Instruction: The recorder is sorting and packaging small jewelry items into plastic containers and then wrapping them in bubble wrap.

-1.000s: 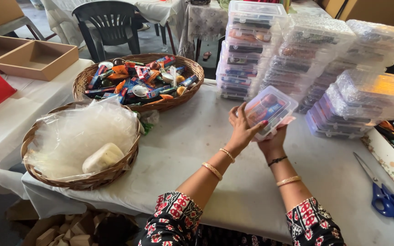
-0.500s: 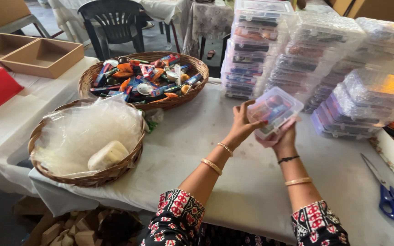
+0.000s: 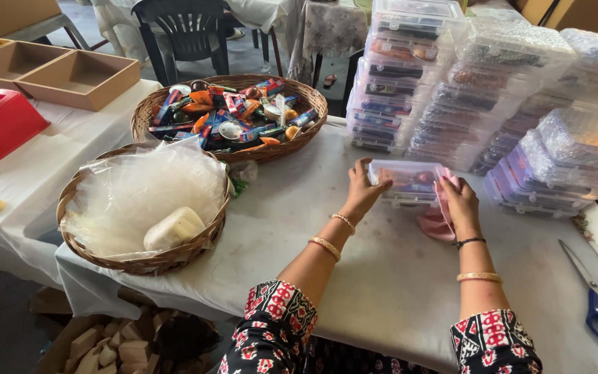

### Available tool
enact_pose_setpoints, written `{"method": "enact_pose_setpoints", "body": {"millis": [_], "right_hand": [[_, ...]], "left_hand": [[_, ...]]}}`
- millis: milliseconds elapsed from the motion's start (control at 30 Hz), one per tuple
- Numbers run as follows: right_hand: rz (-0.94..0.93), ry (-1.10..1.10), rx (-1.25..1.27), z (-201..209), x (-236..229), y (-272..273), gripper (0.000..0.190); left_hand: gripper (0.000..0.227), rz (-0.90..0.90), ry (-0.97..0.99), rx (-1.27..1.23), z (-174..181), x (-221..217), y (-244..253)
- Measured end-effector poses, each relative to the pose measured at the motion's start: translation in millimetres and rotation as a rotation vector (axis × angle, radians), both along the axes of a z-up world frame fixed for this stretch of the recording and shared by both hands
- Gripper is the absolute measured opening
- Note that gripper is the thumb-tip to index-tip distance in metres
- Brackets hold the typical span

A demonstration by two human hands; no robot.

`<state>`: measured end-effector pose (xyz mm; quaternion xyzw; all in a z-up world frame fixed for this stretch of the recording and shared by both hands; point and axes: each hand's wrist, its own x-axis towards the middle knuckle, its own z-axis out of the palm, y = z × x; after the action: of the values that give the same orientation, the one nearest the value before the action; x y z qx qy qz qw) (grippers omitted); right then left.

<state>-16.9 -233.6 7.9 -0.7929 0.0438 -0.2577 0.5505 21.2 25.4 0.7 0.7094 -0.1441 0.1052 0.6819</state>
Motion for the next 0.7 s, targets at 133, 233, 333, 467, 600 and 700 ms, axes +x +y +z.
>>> {"method": "enact_pose_setpoints", "body": {"millis": [133, 233, 333, 467, 600, 700], "right_hand": [[-0.252, 0.130, -0.432, 23, -26, 13, 0.043], [-0.371, 0.159, -0.607, 25, -30, 1, 0.040], [-0.497, 0.142, -0.685, 29, -35, -18, 0.035], [-0.632, 0.032, -0.846, 43, -49, -21, 0.028], [-0.616, -0.084, -1.054, 60, -58, 7, 0.052], [-0.427, -0.219, -0.990, 54, -44, 13, 0.053]], "left_hand": [[0.085, 0.007, -0.004, 0.054, -14, 3, -4], [0.089, -0.076, 0.023, 0.089, -5, -5, -1], [0.104, -0.130, 0.043, 0.189, 4, -13, 1], [0.116, -0.150, -0.070, 0.431, 2, -19, -1], [0.112, -0.130, -0.166, 0.455, -13, -11, -3], [0.104, -0.115, -0.258, 0.411, -24, -3, -4]]}}
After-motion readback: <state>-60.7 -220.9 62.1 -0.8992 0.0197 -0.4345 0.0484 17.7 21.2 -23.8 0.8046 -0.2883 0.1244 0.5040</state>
